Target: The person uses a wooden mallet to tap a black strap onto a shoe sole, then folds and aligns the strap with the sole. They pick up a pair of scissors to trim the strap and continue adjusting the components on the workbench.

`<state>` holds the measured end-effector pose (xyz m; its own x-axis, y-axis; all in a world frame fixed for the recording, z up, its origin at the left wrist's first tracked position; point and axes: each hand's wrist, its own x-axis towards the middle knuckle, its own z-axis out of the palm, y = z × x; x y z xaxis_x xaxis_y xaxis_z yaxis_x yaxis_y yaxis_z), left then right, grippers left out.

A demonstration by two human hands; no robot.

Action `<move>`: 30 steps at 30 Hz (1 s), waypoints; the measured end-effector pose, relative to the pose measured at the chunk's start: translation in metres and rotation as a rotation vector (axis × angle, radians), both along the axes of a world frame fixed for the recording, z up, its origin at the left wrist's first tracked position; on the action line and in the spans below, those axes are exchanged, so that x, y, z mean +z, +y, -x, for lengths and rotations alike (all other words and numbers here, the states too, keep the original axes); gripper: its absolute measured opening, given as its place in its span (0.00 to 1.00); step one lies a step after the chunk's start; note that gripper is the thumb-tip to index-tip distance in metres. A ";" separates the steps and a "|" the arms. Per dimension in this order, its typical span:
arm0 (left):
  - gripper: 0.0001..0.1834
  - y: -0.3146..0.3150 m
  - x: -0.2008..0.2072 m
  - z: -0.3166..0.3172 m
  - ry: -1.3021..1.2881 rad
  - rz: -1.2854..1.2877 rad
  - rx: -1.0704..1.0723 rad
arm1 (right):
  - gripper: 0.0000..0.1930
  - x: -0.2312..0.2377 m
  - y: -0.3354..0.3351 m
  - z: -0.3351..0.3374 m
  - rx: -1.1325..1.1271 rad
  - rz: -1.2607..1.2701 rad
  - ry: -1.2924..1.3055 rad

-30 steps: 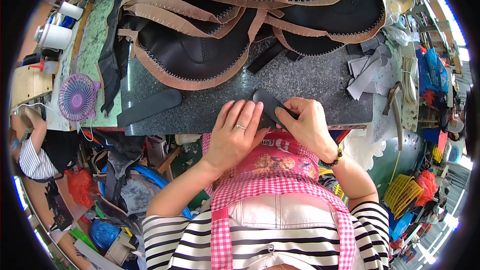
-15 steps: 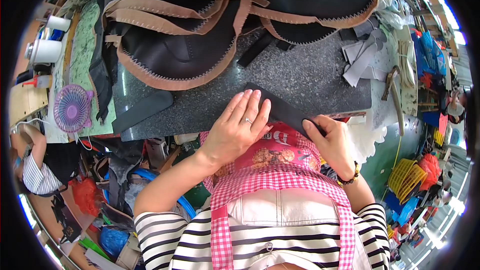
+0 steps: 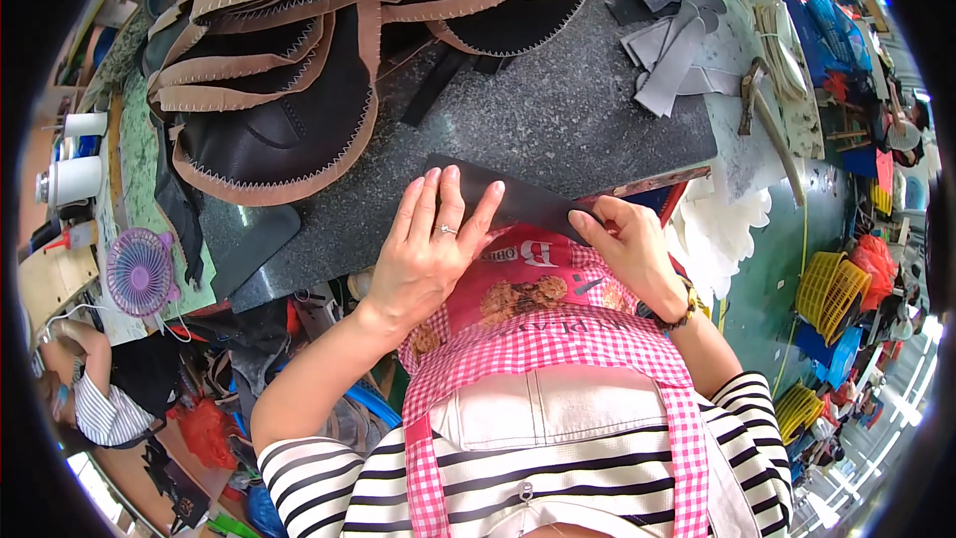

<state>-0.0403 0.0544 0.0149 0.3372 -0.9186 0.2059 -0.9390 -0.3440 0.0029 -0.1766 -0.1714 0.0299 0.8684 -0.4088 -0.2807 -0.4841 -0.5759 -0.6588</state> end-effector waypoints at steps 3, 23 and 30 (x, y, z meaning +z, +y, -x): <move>0.32 -0.002 -0.004 0.000 -0.015 0.043 -0.005 | 0.18 0.003 -0.005 -0.003 -0.056 -0.179 -0.102; 0.29 -0.043 -0.001 0.038 0.021 -0.016 0.218 | 0.29 0.010 -0.008 -0.027 0.743 0.598 -0.317; 0.23 -0.046 0.012 0.023 -0.071 -0.061 0.102 | 0.26 0.022 -0.077 -0.034 0.494 0.063 -0.284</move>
<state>-0.0629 0.0084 0.0264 0.4163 -0.8918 0.1770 -0.8961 -0.4354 -0.0864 -0.1426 -0.2482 0.0523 0.9984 0.0568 0.0034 0.0439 -0.7313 -0.6807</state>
